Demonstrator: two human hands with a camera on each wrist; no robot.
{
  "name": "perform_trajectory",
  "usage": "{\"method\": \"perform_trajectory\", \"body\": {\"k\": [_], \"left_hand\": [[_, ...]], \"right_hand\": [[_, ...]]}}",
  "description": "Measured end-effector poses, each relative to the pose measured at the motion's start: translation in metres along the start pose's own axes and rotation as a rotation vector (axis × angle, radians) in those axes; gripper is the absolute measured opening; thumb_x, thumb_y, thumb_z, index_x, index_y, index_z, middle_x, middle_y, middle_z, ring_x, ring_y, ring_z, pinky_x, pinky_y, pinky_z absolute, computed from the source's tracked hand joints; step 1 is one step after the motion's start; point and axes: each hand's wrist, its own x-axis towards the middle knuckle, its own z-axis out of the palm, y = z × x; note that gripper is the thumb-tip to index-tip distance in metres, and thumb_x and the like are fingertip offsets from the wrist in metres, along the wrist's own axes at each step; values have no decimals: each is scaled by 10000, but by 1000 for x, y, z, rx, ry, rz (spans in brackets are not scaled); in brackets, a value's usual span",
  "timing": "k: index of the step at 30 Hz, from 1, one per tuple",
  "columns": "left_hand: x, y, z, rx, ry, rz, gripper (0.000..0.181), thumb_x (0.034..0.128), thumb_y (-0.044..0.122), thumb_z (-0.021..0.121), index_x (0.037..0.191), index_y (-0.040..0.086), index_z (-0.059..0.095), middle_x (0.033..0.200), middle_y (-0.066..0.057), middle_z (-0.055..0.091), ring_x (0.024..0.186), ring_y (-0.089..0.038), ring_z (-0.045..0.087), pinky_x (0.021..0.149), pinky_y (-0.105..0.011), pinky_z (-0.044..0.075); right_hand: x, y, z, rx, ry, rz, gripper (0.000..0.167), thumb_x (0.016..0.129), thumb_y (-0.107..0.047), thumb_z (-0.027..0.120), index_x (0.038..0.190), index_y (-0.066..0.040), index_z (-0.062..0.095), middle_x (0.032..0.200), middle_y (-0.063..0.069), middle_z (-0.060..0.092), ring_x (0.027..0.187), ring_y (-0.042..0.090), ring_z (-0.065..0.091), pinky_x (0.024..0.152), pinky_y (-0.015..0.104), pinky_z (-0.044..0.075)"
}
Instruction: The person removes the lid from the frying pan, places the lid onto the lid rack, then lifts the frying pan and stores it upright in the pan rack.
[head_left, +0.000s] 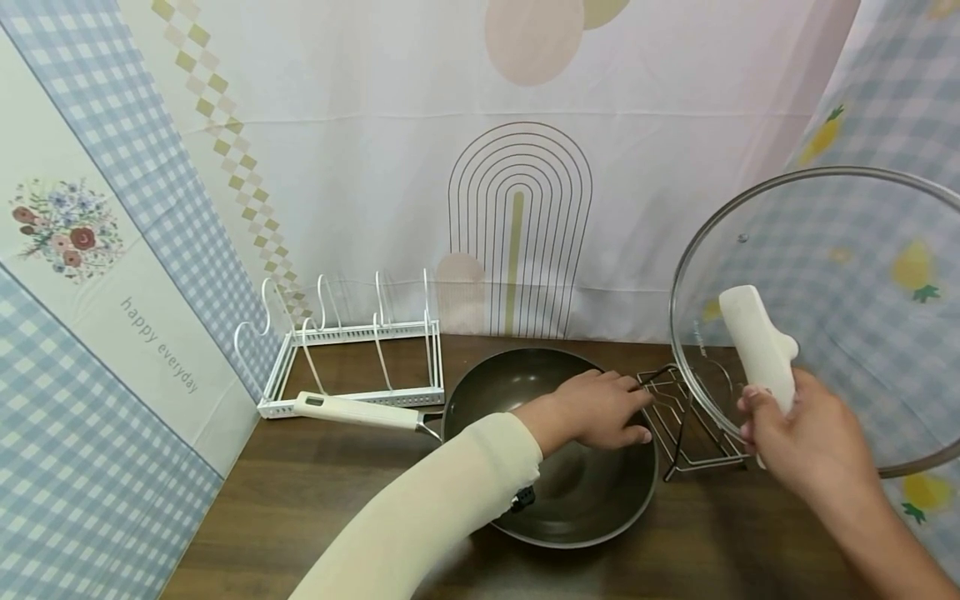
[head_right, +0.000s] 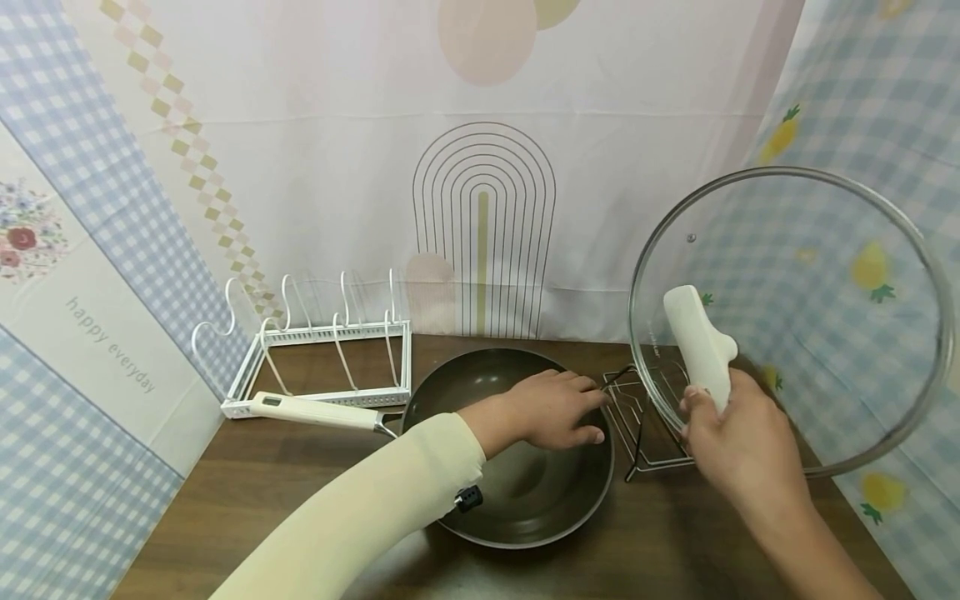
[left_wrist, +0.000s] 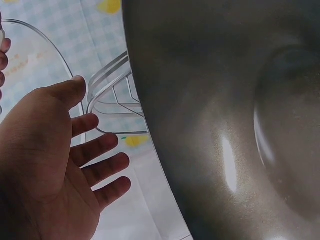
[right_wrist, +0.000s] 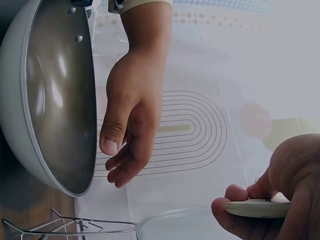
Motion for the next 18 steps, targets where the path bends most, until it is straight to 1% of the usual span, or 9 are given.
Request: {"method": "perform_trajectory", "body": {"k": [3,10,18], "left_hand": [[1,0,2,-3,1,-1,645,1024,660,381,1584,342,358,1556,104,403,1421,-123,382,1141,-305,309],[4,0,1,-9,-5,-8,653,1017,671,386,1588,357,345,1560,111,394,1430,-117,366,1144,-310,305],[8,1,2,-3,0,-4,634,1020,663,391,1577,363,357,1547,120,397,1425,-107,364,1148,-313,300]], "right_hand": [[1,2,-1,9,-35,22,381,1087,-289,448,1211,60,537,774,71,676,611,175,612,453,328,474],[2,5,-3,-31,-13,30,343,1082,-308,448,1131,8,572,720,26,670,598,153,609,480,317,454],[4,10,0,-35,9,16,321,1074,-279,458,1084,15,587,695,22,664,570,147,593,470,315,446]]}}
